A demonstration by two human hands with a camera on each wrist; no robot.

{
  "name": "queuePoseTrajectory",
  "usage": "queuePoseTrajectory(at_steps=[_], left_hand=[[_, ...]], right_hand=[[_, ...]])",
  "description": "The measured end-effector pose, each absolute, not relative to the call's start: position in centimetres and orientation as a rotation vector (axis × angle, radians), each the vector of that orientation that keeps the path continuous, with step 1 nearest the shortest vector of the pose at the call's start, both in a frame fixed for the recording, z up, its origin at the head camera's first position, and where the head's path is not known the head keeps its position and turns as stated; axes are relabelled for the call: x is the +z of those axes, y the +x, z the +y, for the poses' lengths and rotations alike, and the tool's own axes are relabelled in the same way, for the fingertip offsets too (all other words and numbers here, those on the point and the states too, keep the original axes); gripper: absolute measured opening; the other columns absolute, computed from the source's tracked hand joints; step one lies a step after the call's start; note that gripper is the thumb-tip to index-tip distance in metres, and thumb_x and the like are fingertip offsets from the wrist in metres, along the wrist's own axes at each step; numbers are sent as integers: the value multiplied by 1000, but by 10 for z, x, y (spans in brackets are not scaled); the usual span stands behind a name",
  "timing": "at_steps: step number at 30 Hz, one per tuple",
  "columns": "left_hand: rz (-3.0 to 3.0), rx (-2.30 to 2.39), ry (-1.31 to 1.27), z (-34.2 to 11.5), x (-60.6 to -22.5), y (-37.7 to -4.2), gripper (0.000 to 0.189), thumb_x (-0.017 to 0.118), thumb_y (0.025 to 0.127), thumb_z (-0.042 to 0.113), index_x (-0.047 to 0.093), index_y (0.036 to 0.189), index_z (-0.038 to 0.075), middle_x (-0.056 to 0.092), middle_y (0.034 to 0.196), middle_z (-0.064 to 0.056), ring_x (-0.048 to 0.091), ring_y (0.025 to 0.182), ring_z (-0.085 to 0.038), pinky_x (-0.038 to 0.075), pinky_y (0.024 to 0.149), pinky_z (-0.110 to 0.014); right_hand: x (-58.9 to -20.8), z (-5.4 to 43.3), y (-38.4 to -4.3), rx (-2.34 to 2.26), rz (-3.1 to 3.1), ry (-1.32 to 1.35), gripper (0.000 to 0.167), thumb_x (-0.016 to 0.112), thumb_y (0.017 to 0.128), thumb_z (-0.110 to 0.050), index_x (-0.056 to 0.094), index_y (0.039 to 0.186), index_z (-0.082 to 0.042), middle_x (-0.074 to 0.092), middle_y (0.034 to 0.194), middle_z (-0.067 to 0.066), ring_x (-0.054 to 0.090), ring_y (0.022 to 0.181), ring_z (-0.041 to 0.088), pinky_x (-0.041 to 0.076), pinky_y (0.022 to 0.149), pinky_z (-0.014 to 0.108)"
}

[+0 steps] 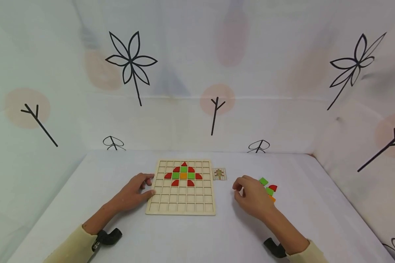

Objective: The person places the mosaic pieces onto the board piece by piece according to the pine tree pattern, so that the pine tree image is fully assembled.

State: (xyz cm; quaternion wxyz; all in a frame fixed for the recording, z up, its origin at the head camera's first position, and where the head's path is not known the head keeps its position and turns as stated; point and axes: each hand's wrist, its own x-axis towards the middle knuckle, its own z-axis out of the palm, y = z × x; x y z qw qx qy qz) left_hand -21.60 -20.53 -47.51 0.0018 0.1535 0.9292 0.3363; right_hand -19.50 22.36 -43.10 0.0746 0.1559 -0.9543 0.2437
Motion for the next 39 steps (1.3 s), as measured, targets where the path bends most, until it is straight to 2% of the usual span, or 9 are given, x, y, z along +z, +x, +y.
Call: queuePoseTrajectory(at_steps=[11,15,19,22,30,39], left_hand=[[2913,1066,476,-205,-474,-215,59,75,100,24,54,151,3,56,110,5,47,97,-13,41,84,-33],[2910,1063,476,-205,-474,-215,59,75,99,23,54,150,2,56,110,4,47,97,-13,41,84,-33],[2908,1065,481,-205,-474,-215,59,75,100,23,53,150,2,56,110,5,47,97,-13,41,84,-33],[2906,1063,486,-205,-474,-215,59,74,100,23,53,151,2,55,110,5,46,97,-13,41,85,-34],[2901,1058,478,-206,-474,-215,59,74,101,24,52,151,3,55,111,5,46,98,-13,41,85,-34],[2902,1059,482,-206,-475,-216,59,74,100,24,53,151,3,55,110,5,47,98,-13,41,85,-34]], right_hand=[[-433,254,-188,630,-2781,485,19,80,84,-3,74,99,-12,64,94,-4,48,68,3,43,59,25],[-436,261,-190,585,-2834,472,20,85,83,-8,74,100,-10,66,95,-3,55,75,9,48,64,29],[-437,264,-191,535,-2866,474,23,88,81,-11,75,100,-9,70,98,-1,62,83,15,54,73,38],[-438,265,-191,516,-2885,480,23,89,81,-11,75,99,-10,69,96,-1,63,84,15,55,74,41],[-439,265,-192,510,-2905,489,22,90,81,-9,73,93,-15,67,91,-4,57,80,13,52,71,36],[-441,263,-191,536,-2931,491,22,86,82,-6,70,95,-15,60,84,-6,51,78,13,46,68,32]])
